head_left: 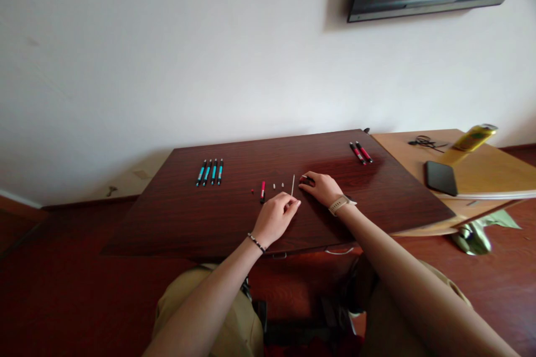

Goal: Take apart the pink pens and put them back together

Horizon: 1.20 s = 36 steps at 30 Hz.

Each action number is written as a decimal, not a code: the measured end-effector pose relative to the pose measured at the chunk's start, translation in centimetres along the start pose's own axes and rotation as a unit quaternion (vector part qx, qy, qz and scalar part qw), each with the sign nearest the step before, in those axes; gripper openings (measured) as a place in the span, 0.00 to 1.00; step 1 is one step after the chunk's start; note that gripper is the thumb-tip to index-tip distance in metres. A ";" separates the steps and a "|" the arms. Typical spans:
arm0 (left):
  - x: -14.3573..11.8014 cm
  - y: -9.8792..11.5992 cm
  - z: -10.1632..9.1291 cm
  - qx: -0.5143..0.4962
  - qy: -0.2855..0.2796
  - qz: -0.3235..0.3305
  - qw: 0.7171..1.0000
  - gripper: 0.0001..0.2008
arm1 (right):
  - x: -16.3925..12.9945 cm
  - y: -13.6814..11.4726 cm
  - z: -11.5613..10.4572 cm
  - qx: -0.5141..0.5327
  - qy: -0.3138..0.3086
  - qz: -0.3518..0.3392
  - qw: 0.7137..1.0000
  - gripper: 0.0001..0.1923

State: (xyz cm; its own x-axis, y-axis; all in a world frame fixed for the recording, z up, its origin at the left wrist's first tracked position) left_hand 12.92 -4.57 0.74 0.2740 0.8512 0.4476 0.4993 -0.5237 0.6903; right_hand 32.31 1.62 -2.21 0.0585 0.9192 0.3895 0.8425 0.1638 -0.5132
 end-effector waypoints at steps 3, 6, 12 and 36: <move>0.0 0.1 0.0 0.002 0.001 0.001 1.000 0.13 | 0.1 0.1 0.1 -0.009 -0.003 0.001 1.000 0.13; 0.0 0.1 -0.1 0.003 0.004 0.003 1.000 0.12 | 0.1 0.2 0.1 -0.019 -0.002 0.004 1.000 0.14; 0.0 0.1 -0.3 0.008 0.004 0.004 1.000 0.12 | 0.1 0.1 0.0 -0.020 -0.003 0.008 1.000 0.13; 0.9 -1.2 -1.5 0.039 0.033 -0.008 0.999 0.08 | -1.4 -0.1 -2.4 -0.028 0.044 0.044 0.998 0.10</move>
State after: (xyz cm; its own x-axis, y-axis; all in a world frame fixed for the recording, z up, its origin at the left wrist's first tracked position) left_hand 11.36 -3.28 1.18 0.2132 0.8537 0.4751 0.5663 -0.5042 0.6520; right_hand 33.47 -0.52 -0.82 0.1787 0.8934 0.4122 0.8600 0.0617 -0.5065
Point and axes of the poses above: each hand's wrist, its own x-axis towards the middle knuckle, its own z-axis out of the palm, y = z × x, the point moved 6 cm from there along x, towards the middle knuckle, and after that the axes turned 15 degrees about y, right-handed, at the moved point
